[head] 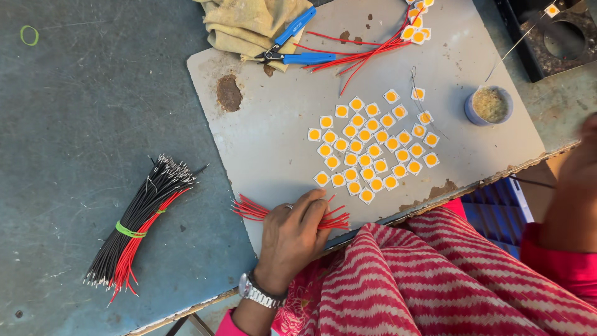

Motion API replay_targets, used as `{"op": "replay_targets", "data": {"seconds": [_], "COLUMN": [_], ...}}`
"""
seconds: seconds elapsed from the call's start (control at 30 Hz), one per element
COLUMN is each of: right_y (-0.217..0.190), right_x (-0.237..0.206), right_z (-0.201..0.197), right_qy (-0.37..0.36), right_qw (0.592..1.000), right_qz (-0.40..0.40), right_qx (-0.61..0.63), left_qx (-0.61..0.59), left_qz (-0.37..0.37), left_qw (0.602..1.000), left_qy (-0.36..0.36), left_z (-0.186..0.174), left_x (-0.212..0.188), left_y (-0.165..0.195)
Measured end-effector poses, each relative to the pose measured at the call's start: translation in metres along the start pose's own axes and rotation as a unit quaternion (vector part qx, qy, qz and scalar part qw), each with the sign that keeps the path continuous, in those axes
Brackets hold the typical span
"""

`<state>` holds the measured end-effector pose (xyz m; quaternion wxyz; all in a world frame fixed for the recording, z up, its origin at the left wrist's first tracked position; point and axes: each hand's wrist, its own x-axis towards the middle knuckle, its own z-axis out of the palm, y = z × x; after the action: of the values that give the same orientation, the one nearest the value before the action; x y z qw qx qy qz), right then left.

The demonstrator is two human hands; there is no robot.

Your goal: The person applies flux to red wires and then uses a soldering iron to attach the wires to square LED modules arranged on a work surface. They repeatedly pick up LEDs, align them with wires, and solder the connections.

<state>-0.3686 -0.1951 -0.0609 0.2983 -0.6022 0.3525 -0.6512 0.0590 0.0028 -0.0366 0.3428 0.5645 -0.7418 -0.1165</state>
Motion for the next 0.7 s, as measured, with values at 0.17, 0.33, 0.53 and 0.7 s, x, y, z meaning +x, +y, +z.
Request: {"op": "replay_targets", "data": {"seconds": [0.17, 0.33, 0.53, 0.7], "right_y": [-0.042, -0.060, -0.038, -0.022], "right_x": [-0.057, -0.068, -0.070, -0.078], "right_z": [0.077, 0.121, 0.095, 0.046], "right_qy": [-0.103, -0.156, -0.136, -0.088], "right_qw": [0.992, 0.980, 0.987, 0.983], "right_qz": [-0.021, 0.024, -0.013, 0.060], "right_qx": [0.072, 0.120, 0.080, 0.148], "left_qx": [0.038, 0.105, 0.131, 0.123], "left_qz": [0.019, 0.055, 0.082, 0.090], "left_qw": [0.999, 0.993, 0.987, 0.987], "left_qy": [0.004, 0.017, -0.032, -0.047], "left_z": [0.000, 0.008, 0.012, 0.012], "left_x": [-0.003, 0.000, 0.008, 0.015], "left_y": [-0.003, -0.002, -0.006, -0.011]}}
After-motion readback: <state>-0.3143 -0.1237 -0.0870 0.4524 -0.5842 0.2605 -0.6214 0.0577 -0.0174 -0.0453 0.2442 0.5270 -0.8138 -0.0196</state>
